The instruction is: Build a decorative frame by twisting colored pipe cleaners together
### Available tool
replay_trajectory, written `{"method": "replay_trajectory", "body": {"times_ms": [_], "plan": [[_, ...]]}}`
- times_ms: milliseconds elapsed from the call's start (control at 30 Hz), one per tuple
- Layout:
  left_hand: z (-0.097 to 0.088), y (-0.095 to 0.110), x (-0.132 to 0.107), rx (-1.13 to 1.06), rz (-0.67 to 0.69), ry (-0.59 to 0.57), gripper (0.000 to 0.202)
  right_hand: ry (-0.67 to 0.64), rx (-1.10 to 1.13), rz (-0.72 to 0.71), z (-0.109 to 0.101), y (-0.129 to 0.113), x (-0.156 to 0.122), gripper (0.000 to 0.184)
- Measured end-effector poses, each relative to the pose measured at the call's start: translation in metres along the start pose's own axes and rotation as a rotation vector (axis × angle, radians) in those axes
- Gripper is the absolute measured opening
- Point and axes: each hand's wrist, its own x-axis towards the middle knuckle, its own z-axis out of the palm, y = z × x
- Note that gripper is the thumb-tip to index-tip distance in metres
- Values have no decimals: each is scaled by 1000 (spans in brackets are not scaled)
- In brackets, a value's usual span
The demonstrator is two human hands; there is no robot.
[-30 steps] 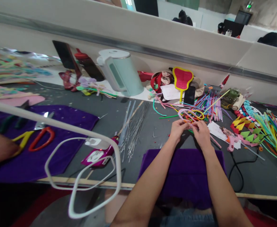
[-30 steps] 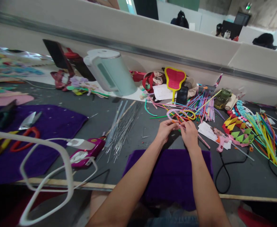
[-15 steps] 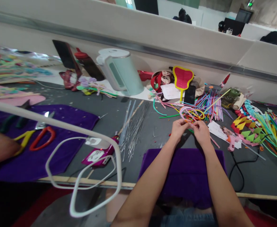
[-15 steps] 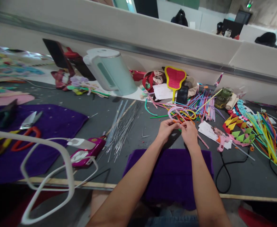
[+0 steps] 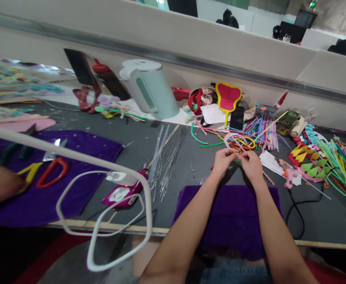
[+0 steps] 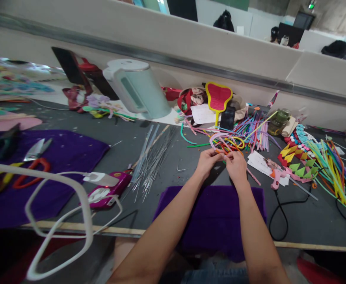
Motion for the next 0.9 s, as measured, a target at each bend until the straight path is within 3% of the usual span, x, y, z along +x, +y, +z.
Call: {"method": "replay_trajectory", "body": {"times_ms": [367,500,633,700,767,833,900], "plan": [[0,0,0,23,-3,7,22,-93,-108,-68,3,5,3,11],[-1,1,1,27,-9,-2,21,-79,-128,-120,3,1,1,11],[-3,7,0,11,-10,-2,22,18,-76,-224,-14,-1,0,15],[-5,13,-1,-16,-8,-4,25,119,-126,-142,-27,4,0,21],[-9,21,-2,-29,13,-8,28,105,-193,11,-39,13,0,21],[-14,28,-3,-7,61,-2,29,-51,-91,151,-47,19,0,26],[-19,34,-3,22,121,15,29,-231,182,261,-48,20,0,31]]}}
